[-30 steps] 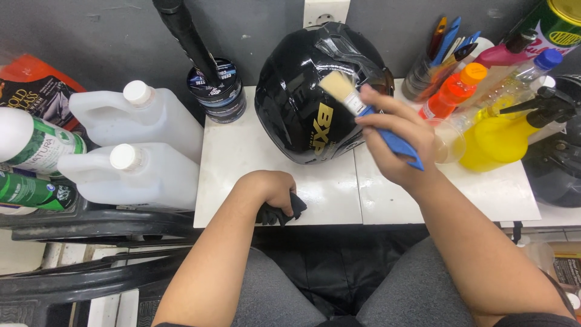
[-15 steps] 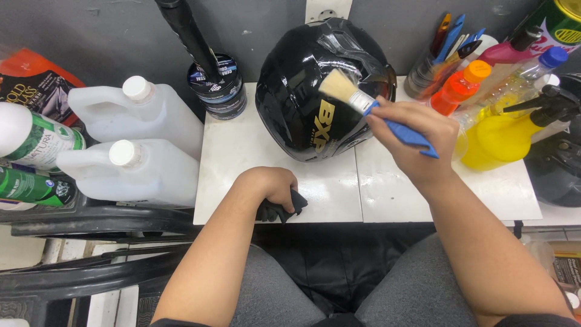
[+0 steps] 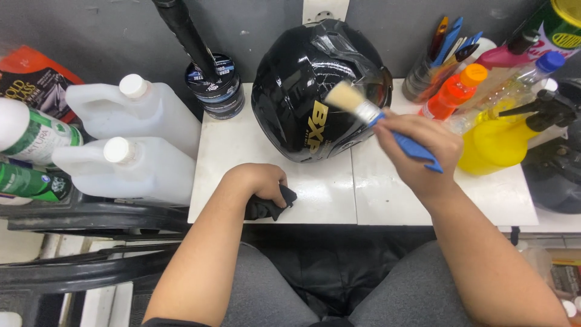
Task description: The person applies a clear liquid to a black motorcycle helmet using a brush, repeatedly dipping the brush into a small cup and spreading the liquid over the helmet's surface. The person rotates the helmet to cover different areas and occasionally wipes the surface with a black cloth.
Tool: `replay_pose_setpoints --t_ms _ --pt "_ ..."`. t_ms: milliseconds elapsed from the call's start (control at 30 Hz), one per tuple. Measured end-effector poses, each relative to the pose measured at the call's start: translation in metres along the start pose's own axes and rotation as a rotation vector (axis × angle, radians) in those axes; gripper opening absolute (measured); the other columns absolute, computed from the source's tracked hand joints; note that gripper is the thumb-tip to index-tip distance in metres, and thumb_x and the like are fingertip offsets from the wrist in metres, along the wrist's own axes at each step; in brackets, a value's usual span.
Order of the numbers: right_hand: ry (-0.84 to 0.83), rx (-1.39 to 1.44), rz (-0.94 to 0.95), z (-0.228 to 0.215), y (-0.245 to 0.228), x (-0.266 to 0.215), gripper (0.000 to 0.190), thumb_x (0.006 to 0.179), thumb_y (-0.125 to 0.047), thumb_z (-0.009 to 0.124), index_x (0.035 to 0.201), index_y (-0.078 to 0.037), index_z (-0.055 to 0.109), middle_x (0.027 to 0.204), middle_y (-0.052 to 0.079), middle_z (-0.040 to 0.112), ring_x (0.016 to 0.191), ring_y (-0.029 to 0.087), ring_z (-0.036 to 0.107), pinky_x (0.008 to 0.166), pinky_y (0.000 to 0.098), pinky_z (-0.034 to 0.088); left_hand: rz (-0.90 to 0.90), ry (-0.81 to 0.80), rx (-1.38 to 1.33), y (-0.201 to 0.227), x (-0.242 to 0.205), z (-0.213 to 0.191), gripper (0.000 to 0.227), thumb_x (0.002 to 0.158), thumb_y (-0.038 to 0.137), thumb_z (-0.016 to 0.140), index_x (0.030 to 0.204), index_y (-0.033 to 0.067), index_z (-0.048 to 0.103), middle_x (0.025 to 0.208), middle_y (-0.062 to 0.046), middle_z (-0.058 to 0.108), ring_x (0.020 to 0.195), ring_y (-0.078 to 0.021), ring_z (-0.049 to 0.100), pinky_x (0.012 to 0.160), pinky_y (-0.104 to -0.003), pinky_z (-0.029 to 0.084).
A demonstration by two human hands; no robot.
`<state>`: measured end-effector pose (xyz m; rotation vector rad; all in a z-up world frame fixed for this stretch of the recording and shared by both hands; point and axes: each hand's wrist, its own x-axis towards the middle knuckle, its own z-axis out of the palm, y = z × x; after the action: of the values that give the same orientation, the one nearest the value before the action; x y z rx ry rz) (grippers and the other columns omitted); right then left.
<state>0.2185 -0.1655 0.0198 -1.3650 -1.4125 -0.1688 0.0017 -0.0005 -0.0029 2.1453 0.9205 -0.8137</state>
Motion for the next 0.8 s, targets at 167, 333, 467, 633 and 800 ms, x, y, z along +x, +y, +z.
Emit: replay_pose_setpoints --t_ms 167,333,467,633,800 --pt "-0.054 0.006 0.022 -0.005 0.000 -0.005 0.013 0.086 0.003 0.084 0.095 -0.004 0.079 0.094 0.018 0.076 0.096 0.039 0.073 0.085 0.0437 0.057 -0.043 -0.005 0.020 -0.001 0.009 -0.002 0.060 0.075 0.031 0.081 0.123 -0.0032 0.069 0.109 -0.028 0.072 0.103 -0.0402 0.071 0.084 -0.048 0.057" --pt "0.018 -0.029 0.022 -0.012 0.014 -0.008 0.010 0.092 0.003 0.083 0.098 -0.003 0.078 0.098 0.018 0.076 0.101 0.038 0.073 0.089 0.0426 0.056 -0.098 -0.018 0.030 0.009 -0.002 -0.011 0.064 0.079 0.037 0.077 0.127 -0.0044 0.067 0.117 -0.029 0.071 0.110 -0.0395 0.069 0.089 -0.048 0.056" --pt "-0.042 0.052 0.009 -0.007 0.006 -0.011 0.012 0.084 0.002 0.084 0.092 -0.005 0.078 0.093 0.017 0.076 0.093 0.038 0.074 0.084 0.0432 0.056 -0.103 -0.019 -0.004 0.020 -0.007 -0.017 0.071 0.071 0.037 0.084 0.125 -0.0053 0.068 0.110 -0.028 0.072 0.102 -0.0387 0.071 0.084 -0.047 0.057" --pt "0.069 -0.001 0.010 -0.015 0.030 -0.014 0.011 0.089 0.005 0.084 0.095 -0.002 0.078 0.096 0.018 0.076 0.093 0.038 0.074 0.085 0.0420 0.056 -0.071 -0.038 -0.009 0.026 -0.005 -0.016 0.066 0.065 0.031 0.088 0.118 -0.0048 0.071 0.096 -0.025 0.074 0.089 -0.0346 0.072 0.073 -0.042 0.058" --pt "-0.008 0.046 0.126 -0.008 0.005 -0.013 0.012 0.084 0.001 0.084 0.091 -0.008 0.079 0.093 0.012 0.078 0.095 0.033 0.075 0.088 0.0393 0.057 -0.054 -0.061 0.002 0.031 -0.008 -0.018 0.075 0.053 0.017 0.092 0.121 -0.0042 0.070 0.090 -0.025 0.074 0.081 -0.0367 0.072 0.068 -0.042 0.057"
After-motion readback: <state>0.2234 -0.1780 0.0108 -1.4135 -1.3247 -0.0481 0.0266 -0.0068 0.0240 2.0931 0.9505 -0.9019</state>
